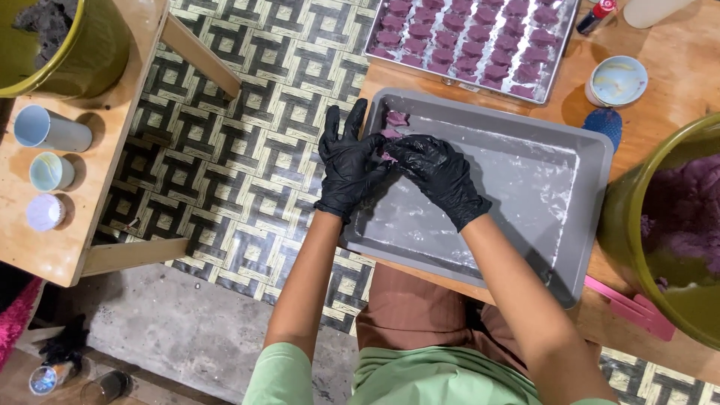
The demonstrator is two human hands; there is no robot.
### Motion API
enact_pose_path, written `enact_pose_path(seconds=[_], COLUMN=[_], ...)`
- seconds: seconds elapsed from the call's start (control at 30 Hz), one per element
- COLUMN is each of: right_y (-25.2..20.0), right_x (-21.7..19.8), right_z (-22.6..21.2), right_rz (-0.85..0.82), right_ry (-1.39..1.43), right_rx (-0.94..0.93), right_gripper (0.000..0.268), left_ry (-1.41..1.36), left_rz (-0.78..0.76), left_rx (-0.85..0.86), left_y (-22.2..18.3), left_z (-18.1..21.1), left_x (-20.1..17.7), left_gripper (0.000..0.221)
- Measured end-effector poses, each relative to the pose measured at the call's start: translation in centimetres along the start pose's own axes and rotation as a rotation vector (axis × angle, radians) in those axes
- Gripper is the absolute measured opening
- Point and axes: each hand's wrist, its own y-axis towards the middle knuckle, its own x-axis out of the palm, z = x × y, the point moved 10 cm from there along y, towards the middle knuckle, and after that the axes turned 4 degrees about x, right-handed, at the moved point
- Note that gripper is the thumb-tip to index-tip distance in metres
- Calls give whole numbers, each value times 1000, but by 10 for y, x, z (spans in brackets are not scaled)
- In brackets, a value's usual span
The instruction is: Molding purple dough into star shapes using a small handheld mold and placing them onto a tray.
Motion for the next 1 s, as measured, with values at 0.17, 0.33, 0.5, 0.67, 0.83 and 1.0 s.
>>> enact_pose_path(seconds=[0.17,0.33,0.5,0.67,0.83,1.0], right_y=[-4,-14,-13,-16,-17,-24], right_x=[18,40,51,62,60,61], right_z=[10,24,28,48,48,42], right_rz=[0,-13,11,-11,4,-27], right_ry=[-253,-454,-498,-502,-496,-609], right_rx=[-52,-154,-112,-30,8,-72], right_gripper=[18,16,14,14,19,19], left_ry=[-19,-34,-48,-68,-84,-100], left_rz=[13,22,32,44,55,64], left_rx=[-12,-20,-25,-31,-36,-41], left_y=[0,0,2,1,-1,0], left_z=[-1,-1,-1,-2,-3,-4], left_x=[3,5,7,7,7,7], left_gripper=[54,54,53,53,53,52])
